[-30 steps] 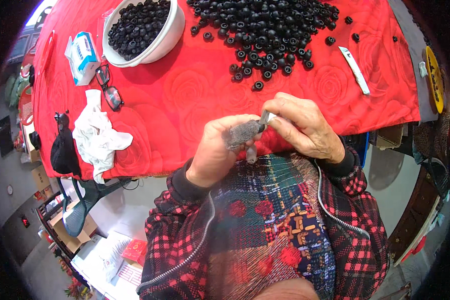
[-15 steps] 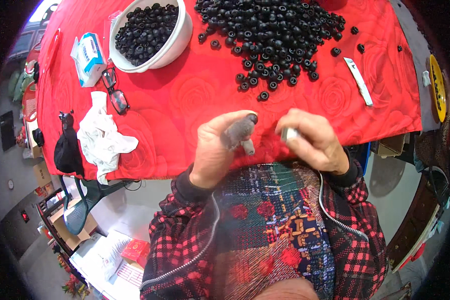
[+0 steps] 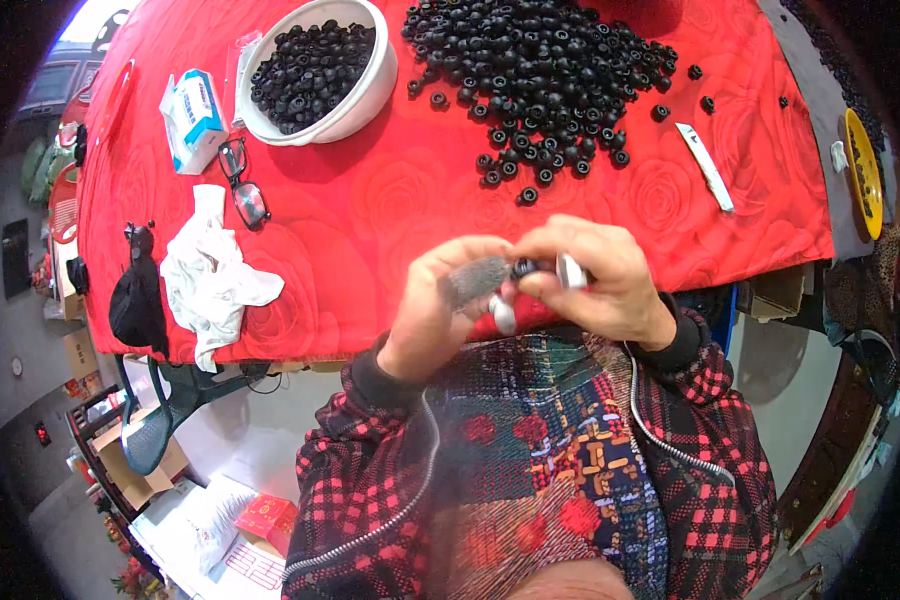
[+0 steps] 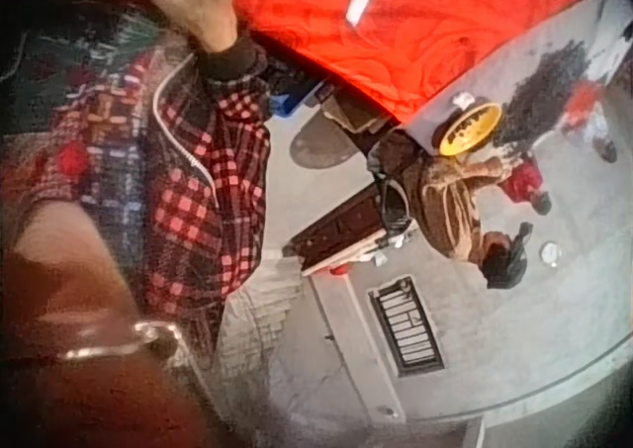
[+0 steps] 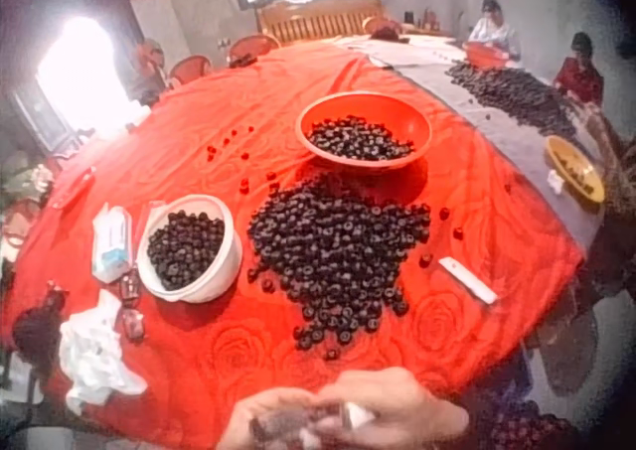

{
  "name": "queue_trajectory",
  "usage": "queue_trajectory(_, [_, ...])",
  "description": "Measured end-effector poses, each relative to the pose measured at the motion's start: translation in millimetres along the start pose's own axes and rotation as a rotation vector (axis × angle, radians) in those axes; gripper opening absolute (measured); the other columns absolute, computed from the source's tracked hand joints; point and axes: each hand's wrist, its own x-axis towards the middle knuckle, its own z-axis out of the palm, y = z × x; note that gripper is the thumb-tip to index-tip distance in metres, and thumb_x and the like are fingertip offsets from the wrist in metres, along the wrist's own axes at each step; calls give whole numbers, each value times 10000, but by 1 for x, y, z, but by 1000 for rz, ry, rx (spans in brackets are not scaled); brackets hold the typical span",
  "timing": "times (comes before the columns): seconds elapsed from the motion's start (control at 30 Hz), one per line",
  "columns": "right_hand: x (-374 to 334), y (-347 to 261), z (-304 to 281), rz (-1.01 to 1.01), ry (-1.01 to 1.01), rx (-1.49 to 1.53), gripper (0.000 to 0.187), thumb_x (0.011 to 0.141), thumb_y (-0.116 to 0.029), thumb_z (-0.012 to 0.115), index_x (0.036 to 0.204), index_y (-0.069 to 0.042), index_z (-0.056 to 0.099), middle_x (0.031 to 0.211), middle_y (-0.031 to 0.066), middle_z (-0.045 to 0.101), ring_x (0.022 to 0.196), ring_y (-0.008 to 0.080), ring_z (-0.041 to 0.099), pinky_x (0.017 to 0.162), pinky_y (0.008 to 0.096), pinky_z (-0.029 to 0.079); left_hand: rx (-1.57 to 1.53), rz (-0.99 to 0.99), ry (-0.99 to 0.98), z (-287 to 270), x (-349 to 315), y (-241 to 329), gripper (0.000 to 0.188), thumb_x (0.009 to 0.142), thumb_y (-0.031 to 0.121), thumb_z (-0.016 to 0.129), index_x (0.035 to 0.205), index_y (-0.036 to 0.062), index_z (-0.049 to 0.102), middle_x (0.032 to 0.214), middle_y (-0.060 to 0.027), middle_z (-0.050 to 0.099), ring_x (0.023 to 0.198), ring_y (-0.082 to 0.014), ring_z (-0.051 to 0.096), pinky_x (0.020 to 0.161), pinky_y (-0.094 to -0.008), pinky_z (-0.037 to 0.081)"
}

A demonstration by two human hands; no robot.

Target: The person repeatedly picks up black olives from a red tablecloth and uses a small metal tool to remove the pits. The pitted olives are placed into a white bowl, while the unpitted olives remain in a pile on the table.

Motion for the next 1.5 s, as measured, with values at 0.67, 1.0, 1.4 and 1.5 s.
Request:
queue_trajectory(0.67, [-16, -15, -4, -212, 66, -270, 269, 732, -102, 722, 948, 5, 603, 680, 93, 546, 547, 252, 540, 498, 369, 414, 280, 147, 0, 14, -6, -4, 202, 898, 43, 595, 1087, -26, 613, 902, -41, 635, 748, -100, 616, 620, -215, 511])
queue_trajectory(1.0, [-7, -12, -14, 169, -27, -106, 146, 904, -96, 504, 1003, -10, 568, 820, 148, 567, 750, 326, 594, 644, 389, 465, 309, 140, -25, 10, -2, -7, 207, 902, 57, 594, 1089, -30, 618, 904, -56, 642, 689, -124, 624, 598, -239, 517])
queue_trajectory(1.4, [-5, -7, -16, 192, -70, -86, 137, 893, -109, 532, 968, -7, 585, 816, 154, 576, 749, 338, 593, 633, 398, 465, 274, 95, -9, 8, 1, -8, 240, 895, 65, 609, 1117, -28, 613, 902, -64, 648, 686, -136, 631, 591, -248, 517])
queue_trajectory(1.5, [-6, -6, -18, 200, -73, -86, 133, 890, -108, 535, 962, -9, 586, 813, 154, 577, 749, 338, 593, 631, 399, 463, 302, 101, -21, 8, 2, -7, 239, 897, 61, 605, 1117, -30, 611, 906, -64, 645, 686, -138, 630, 596, -246, 515])
